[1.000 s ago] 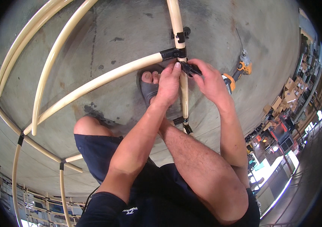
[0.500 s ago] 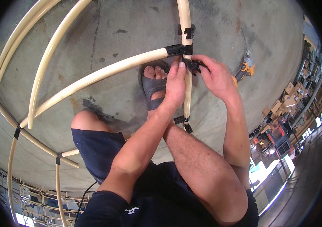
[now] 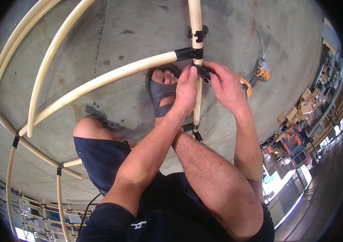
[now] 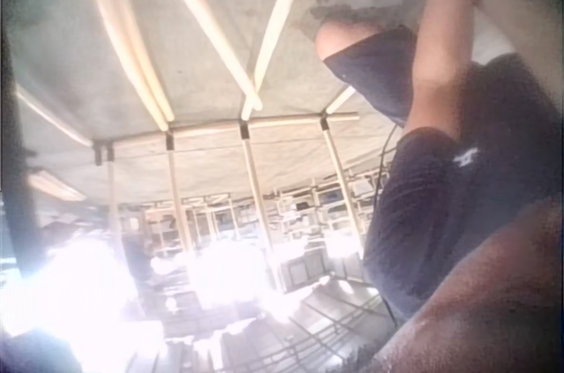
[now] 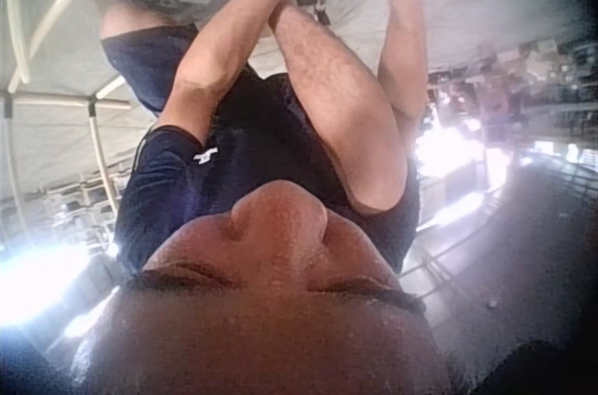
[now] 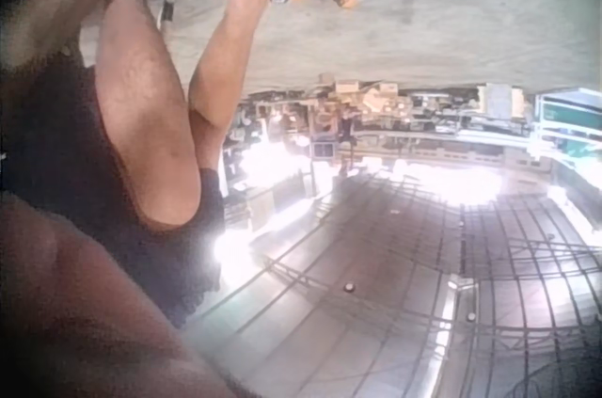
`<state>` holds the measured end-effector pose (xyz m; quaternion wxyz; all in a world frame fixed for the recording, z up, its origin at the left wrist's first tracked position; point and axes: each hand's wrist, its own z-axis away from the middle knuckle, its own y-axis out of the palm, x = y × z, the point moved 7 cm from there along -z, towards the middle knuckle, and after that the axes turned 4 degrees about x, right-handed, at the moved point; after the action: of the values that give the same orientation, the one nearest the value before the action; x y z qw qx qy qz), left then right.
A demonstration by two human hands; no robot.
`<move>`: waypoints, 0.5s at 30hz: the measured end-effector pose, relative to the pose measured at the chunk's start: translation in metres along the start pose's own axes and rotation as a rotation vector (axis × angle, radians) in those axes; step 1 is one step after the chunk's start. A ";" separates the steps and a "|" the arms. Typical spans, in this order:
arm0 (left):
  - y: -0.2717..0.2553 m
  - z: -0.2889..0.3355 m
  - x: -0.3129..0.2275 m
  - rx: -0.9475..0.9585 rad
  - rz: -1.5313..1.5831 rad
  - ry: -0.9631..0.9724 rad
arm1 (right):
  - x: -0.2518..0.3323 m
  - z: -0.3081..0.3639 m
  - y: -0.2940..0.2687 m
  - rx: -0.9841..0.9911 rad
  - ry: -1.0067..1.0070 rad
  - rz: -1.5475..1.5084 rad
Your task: The person assembles a frame structure on a floor by attaching black plastic connectors to wooden poles and securing them using a power drill and screws.
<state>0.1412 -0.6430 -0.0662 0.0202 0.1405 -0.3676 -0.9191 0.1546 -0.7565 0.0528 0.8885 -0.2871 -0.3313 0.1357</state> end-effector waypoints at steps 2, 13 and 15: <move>0.003 0.004 -0.002 0.012 -0.009 -0.007 | -0.001 0.001 -0.001 0.017 0.033 -0.009; 0.006 -0.006 -0.006 0.006 0.186 -0.030 | 0.005 -0.005 -0.001 0.049 -0.037 0.111; 0.004 -0.005 -0.004 -0.023 0.141 -0.033 | 0.001 -0.002 0.001 0.025 -0.038 0.115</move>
<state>0.1466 -0.6493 -0.0659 0.0805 0.0989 -0.3663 -0.9217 0.1570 -0.7561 0.0517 0.8764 -0.2918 -0.3291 0.1962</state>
